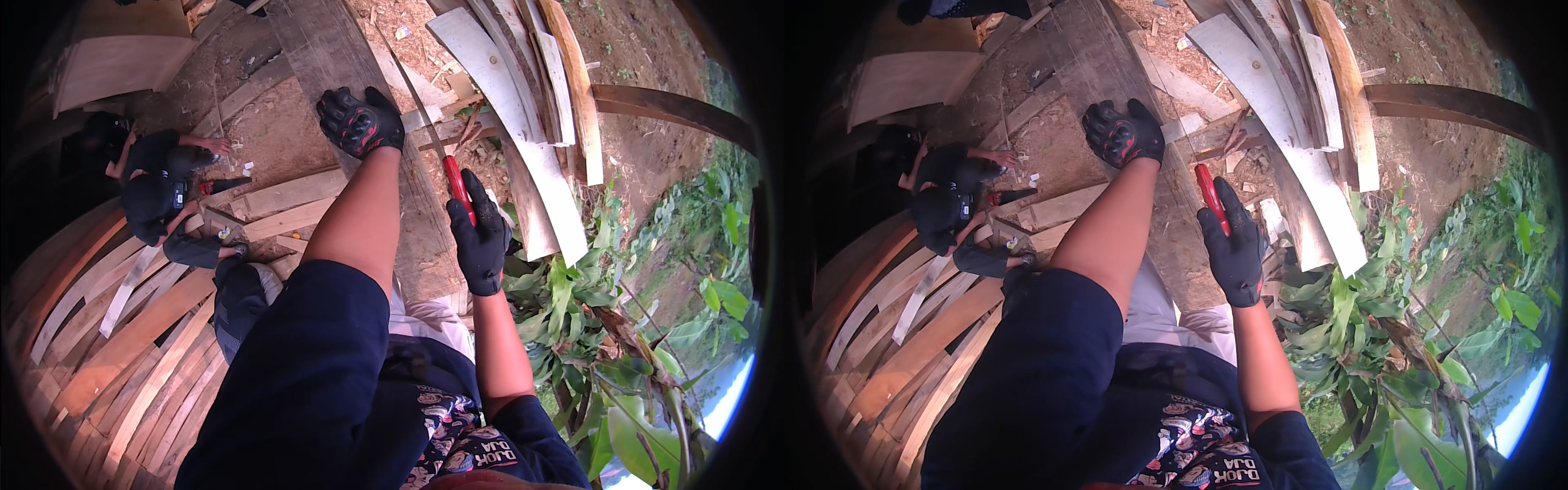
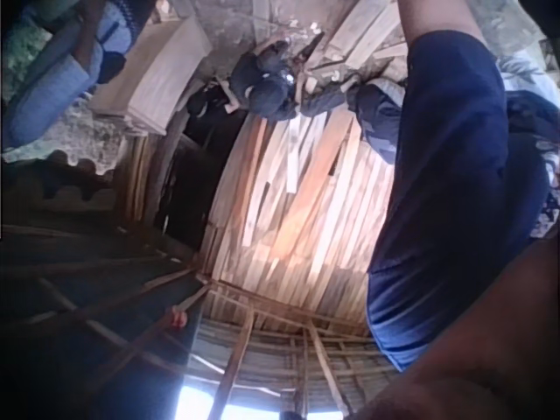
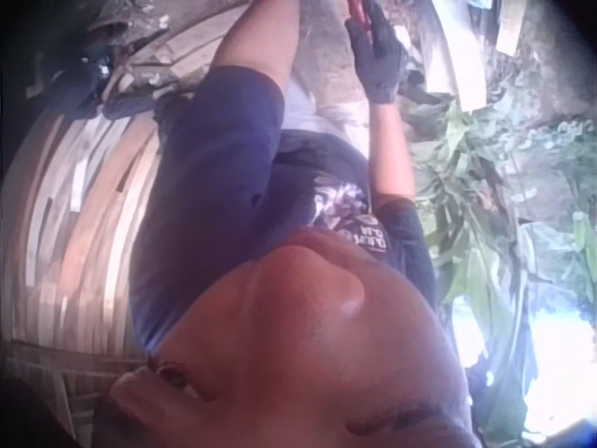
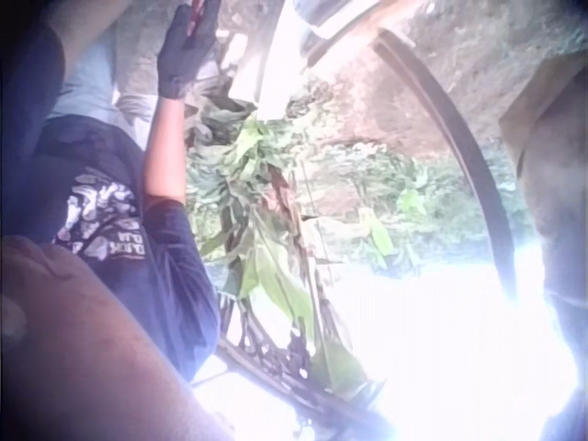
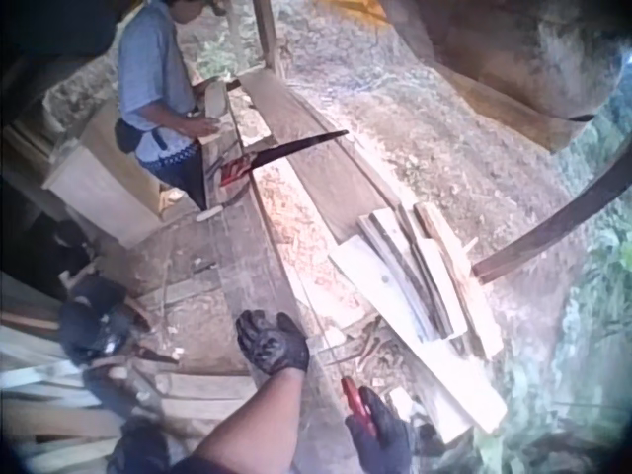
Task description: The person uses a hand saw to cut a wooden plank on a makeshift workbench. They position the plank, saw through it, and then move the cut pieces aside while other people work nearby.
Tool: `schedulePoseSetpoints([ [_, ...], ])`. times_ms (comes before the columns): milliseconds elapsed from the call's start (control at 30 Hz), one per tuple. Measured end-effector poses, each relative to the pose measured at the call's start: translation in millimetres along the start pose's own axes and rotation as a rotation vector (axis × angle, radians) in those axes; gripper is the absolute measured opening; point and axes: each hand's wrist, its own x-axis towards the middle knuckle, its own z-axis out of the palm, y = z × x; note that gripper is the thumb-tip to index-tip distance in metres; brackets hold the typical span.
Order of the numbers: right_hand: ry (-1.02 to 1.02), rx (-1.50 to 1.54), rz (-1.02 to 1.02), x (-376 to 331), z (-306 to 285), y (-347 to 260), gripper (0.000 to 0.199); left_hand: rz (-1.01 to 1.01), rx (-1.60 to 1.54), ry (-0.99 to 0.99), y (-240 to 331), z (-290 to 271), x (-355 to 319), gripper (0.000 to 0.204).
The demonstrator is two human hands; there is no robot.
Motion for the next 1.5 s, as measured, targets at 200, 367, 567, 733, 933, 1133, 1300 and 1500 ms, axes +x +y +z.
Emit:
schedulePoseSetpoints([
  [200,-0.02,0.076,0.13,-12.1,3.3,1.2,0.052,0.014,0.02,0.012,-4.9,5.3,-1.6,0.051],
  [367,0.023,-0.027,-0.054,-16.2,8.9,8.6,0.045,0.014,-0.025,-0.066,-6.7,3.6,-2.1,0.063],
  [567,0.011,-0.001,-0.003,-7.2,-1.8,14.9,0.044,0.29,0.117,-0.179,-21.4,6.0,-2.5,0.076],
  [733,-0.02,0.025,0.132,-8.3,-2.6,23.8,0.044,0.459,0.127,-0.146,-25.2,3.8,0.8,0.067],
  [933,-0.006,-0.005,0.072,-13.1,1.8,19.8,0.045,0.459,0.038,-0.038,-23.1,2.5,2.5,0.059],
  [1133,-0.023,-0.046,0.059,-35.0,-8.7,14.2,0.047,0.438,0.02,-0.065,-22.8,1.6,3.6,0.059],
  [1300,0.017,0.005,0.144,-38.2,-9.4,2.0,0.047,0.416,0.032,-0.098,-20.6,-2.4,3.7,0.061],
  [1500,0.056,0.114,0.056,31.3,30.3,-6.5,0.044,0.408,0.02,-0.105,-19.6,-0.6,0.3,0.062],
])
